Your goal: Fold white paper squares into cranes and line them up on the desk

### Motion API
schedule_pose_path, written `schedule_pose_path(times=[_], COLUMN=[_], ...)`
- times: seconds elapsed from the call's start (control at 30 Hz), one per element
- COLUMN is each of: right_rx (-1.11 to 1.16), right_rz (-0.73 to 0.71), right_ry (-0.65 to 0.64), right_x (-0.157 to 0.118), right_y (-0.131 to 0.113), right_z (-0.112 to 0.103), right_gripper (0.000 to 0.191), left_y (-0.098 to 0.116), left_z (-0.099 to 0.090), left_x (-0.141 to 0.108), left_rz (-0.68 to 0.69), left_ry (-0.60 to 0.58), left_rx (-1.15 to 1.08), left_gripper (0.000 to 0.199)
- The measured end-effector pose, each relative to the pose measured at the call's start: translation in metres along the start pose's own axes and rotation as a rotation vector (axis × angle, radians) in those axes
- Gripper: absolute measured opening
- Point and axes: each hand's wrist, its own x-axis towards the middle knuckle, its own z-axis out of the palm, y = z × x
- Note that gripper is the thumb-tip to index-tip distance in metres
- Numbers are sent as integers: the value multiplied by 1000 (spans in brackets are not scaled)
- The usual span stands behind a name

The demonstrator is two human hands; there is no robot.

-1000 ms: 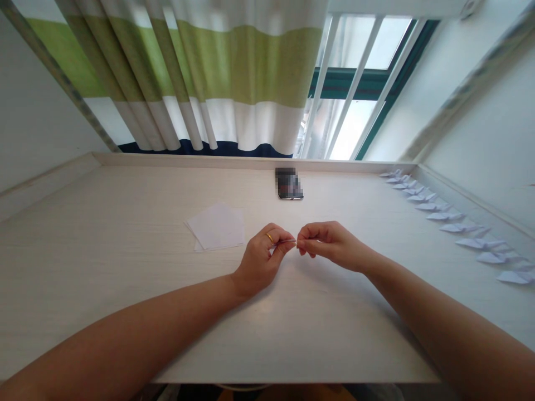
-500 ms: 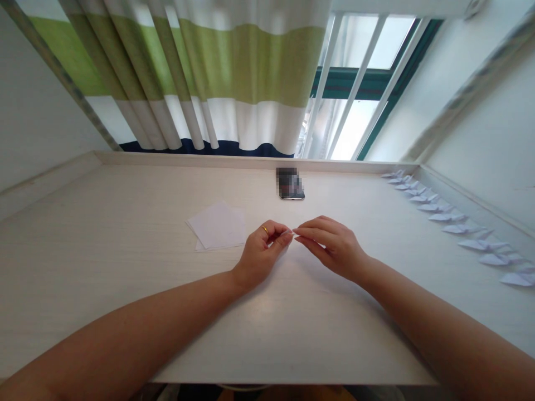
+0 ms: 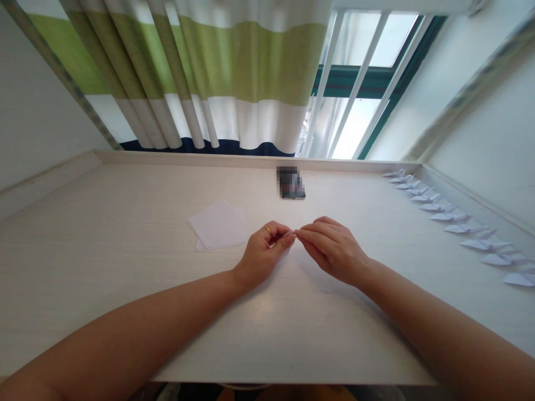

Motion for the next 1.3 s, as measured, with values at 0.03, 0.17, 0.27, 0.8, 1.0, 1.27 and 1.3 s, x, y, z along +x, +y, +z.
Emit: schedule_pose_path(times=[0.03,0.17,0.27,0.8,1.0,1.27,1.3], right_rx=[-5,-36,-85,-171,-193,-130,-125], right_rz=[-2,-31,-46,-103,-89,-88,-90], right_ry=[-4,-9,9,70,19,-25,-32], right_x=[0,2,3,2,2,3,3], right_y=[0,-3,-5,-4,-5,-3,-3], right_z=[0,-1,-1,-4,-5,-4,-4], right_gripper=[13,11,10,13,8,6,6], left_y=[0,-2,-2,1,1,1,1], left_z=[0,0,0,0,2,1,1], left_x=[0,0,-1,-1,-1,-1,-1], left_rz=[-2,10,26,34,17,0,5], left_ry=[-1,3,-15,16,21,21,21], left_rx=[0,16,15,-54,-84,-107,-106], left_gripper=[16,16,16,13,15,15,14])
